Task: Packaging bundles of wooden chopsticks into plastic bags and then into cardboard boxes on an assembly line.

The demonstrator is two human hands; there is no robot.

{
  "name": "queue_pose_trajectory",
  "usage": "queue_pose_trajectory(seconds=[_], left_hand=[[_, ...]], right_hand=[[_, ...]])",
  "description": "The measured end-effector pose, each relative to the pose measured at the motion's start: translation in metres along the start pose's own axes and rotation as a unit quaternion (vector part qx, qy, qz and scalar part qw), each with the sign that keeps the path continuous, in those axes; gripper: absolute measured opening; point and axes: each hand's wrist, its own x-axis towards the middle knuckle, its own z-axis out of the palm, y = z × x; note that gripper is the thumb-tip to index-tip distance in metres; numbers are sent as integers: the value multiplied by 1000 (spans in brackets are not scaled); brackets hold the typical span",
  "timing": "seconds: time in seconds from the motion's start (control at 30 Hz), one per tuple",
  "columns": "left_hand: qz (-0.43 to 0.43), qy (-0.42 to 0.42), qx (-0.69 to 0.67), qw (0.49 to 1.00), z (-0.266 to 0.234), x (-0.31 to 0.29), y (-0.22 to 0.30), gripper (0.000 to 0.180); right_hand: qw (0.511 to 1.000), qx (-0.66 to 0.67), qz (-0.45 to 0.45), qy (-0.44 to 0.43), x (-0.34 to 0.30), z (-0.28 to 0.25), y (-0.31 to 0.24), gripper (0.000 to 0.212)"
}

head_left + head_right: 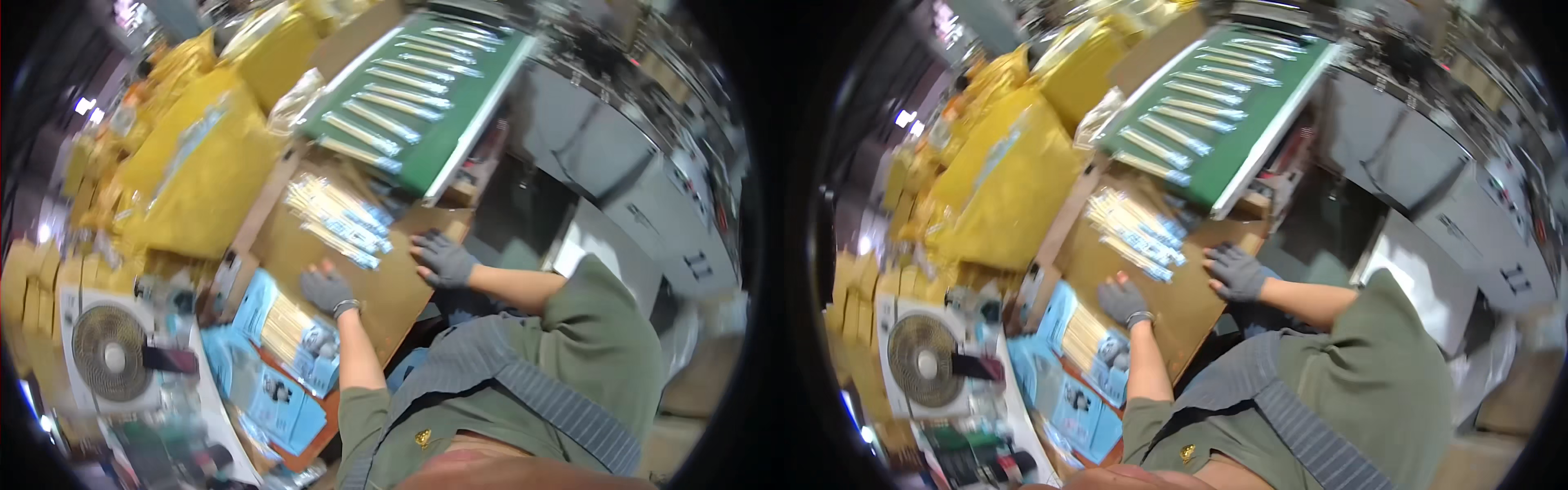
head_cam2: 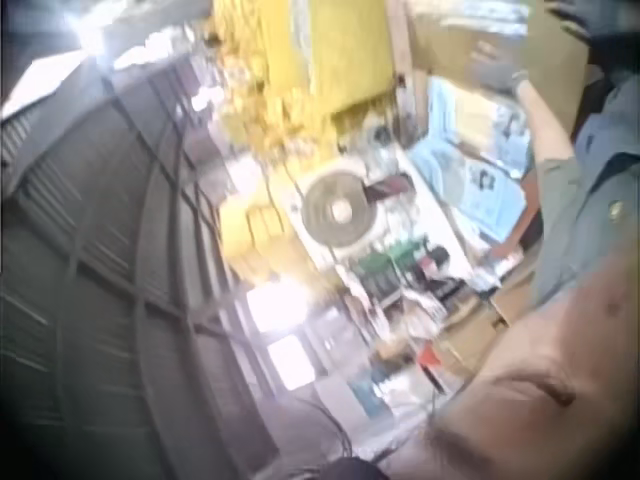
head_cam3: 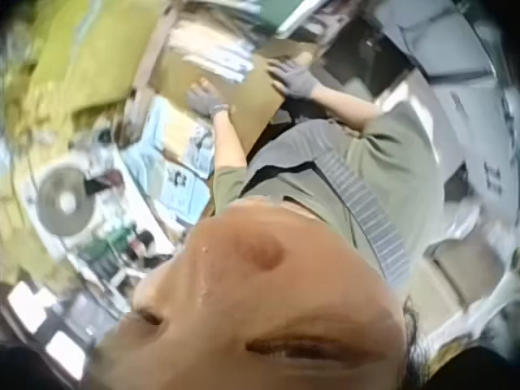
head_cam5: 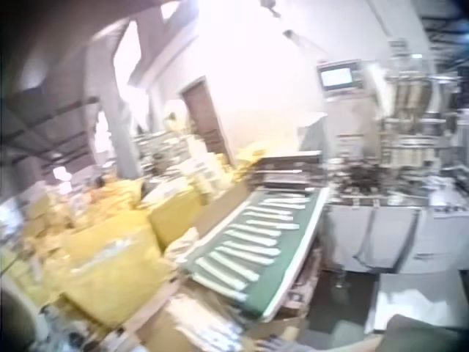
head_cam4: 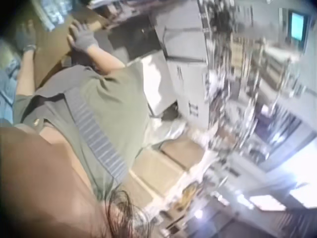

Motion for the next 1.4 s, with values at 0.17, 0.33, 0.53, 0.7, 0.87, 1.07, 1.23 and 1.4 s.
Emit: queue_pose_trajectory(seconds=[0.17, 0.33, 0.53, 0.7, 0.87, 1.07, 1.23, 1.4], left_hand=[[7, -32, -17, 999, 4, -5, 12, 54], [25, -11, -9, 1000, 5, -4, 5, 53], [23, -26, 16, 999, 5, 1, 1, 57], [23, -43, 22, 999, 8, 0, 4, 57], [-3, -85, 14, 996, 1, 0, 12, 60], [0, -81, 22, 996, 7, 0, 2, 60], [52, -7, 23, 998, 9, 0, 4, 58], [37, -18, 37, 998, 11, -2, 3, 57]], right_hand=[[999, -26, 27, 33, -18, 7, 9, 45], [999, -14, 10, 51, -19, 12, 5, 45], [996, -8, 2, 85, -13, 18, 10, 44], [996, -11, -16, 85, -16, 24, 15, 43], [996, -16, -7, 93, -19, 24, 14, 44], [996, -13, -8, 91, -17, 26, 11, 45], [996, -10, -11, 93, -16, 24, 12, 45], [995, -4, -1, 100, -15, 18, 9, 43]])
